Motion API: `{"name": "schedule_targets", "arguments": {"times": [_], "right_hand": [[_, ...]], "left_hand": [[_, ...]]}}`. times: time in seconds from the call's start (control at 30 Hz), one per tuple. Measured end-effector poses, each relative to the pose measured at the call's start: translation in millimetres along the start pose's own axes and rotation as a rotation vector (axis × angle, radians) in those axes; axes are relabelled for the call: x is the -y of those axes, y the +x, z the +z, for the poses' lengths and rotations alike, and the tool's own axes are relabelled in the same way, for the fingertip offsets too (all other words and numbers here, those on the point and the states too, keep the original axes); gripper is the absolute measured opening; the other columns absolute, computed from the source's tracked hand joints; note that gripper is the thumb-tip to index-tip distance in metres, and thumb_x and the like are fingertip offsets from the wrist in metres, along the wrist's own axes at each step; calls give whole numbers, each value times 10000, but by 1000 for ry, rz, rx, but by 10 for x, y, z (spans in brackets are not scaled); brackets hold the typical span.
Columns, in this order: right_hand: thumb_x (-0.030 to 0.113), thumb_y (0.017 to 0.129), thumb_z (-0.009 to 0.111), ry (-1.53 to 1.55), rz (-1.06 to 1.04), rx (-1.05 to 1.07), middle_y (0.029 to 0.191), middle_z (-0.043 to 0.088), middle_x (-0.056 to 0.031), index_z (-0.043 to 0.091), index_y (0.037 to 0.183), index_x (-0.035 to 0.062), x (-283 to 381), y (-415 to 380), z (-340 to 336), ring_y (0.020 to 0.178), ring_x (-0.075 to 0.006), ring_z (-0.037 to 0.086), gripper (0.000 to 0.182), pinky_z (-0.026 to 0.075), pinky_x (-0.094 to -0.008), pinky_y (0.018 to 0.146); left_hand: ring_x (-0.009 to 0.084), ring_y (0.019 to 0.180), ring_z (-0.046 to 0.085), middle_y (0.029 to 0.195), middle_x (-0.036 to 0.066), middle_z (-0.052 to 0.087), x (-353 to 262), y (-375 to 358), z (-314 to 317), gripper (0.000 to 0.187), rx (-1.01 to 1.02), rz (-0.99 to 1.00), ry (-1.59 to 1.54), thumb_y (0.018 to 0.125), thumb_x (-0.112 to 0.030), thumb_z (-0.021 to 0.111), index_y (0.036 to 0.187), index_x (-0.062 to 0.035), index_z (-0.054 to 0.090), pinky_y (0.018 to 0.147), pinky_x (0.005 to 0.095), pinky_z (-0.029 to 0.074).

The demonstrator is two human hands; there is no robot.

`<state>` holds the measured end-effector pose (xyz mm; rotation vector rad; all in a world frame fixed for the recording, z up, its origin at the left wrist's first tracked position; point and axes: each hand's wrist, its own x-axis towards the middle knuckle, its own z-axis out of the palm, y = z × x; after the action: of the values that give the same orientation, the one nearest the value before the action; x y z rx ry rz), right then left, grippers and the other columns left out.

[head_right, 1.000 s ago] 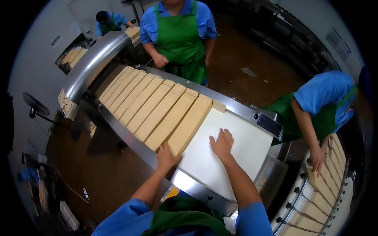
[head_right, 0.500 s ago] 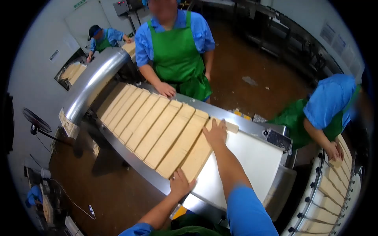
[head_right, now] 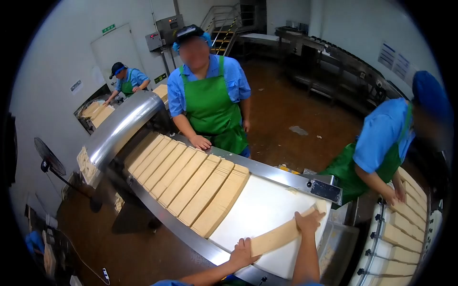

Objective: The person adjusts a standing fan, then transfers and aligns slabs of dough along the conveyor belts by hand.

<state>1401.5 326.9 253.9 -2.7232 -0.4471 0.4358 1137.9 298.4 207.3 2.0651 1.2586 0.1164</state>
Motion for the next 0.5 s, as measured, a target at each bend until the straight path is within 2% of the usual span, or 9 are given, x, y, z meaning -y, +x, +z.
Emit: {"name": "schedule_targets", "arguments": {"times": [0.03, 0.1, 0.23, 0.3, 0.37, 0.43, 0.5], "right_hand": [[374, 643, 711, 7, 5, -6, 1405, 180, -266, 272, 1340, -24, -172, 4, -41, 1161, -482, 426, 915, 391, -470, 1000], [331, 672, 710, 160, 45, -116, 1450, 120, -285, 238, 1357, -59, -569, 16, -126, 1256, -505, 276, 919, 320, -478, 1044], [327, 662, 728, 323, 109, -278, 1398, 204, -300, 258, 1342, -64, -1609, 119, -232, 1257, -473, 246, 915, 272, -478, 1059], [307, 668, 724, 375, 75, -417, 1322, 297, -297, 279, 1329, -58, -2060, -61, -637, 1221, -441, 274, 877, 267, -487, 1044], [310, 676, 736, 331, 135, -650, 1321, 265, -294, 234, 1322, -59, -2778, -93, -813, 1232, -424, 278, 898, 254, -457, 1066], [334, 717, 721, 325, 278, -597, 1341, 299, -274, 238, 1346, -59, -3336, -314, -1297, 1247, -403, 295, 885, 244, -446, 1077], [251, 772, 655, 182, 278, -985, 1199, 451, -256, 329, 1326, -26, -4098, -490, -1373, 1099, -384, 450, 700, 379, -452, 965]], "left_hand": [[408, 947, 518, 1075, 215, 427, -74, 4, 58, 703, 1, 10, 4, 717, -388, 703, 1192, -14, 343, 728, 500, 508], [423, 975, 496, 1070, 214, 420, -207, -7, 187, 636, -19, 57, -61, 723, -322, 702, 1167, -16, 365, 765, 500, 496], [445, 968, 486, 1105, 234, 410, -536, -114, 356, 642, -72, 216, -70, 710, -250, 706, 1204, -19, 366, 808, 493, 479], [480, 1033, 462, 1201, 284, 374, -832, -207, 457, 687, -95, 323, -109, 699, -205, 704, 1272, -46, 359, 885, 484, 447], [483, 1082, 439, 1251, 298, 341, -1163, -358, 531, 707, -31, 406, -148, 696, -191, 703, 1298, -62, 355, 912, 480, 434], [502, 1206, 350, 1316, 339, 286, -1499, -509, 611, 719, 145, 494, -199, 700, -209, 711, 1325, -100, 373, 991, 462, 380], [465, 1194, 385, 1330, 314, 292, -1794, -715, 798, 723, 75, 741, -153, 724, -158, 668, 1366, -103, 341, 999, 437, 374]]}}
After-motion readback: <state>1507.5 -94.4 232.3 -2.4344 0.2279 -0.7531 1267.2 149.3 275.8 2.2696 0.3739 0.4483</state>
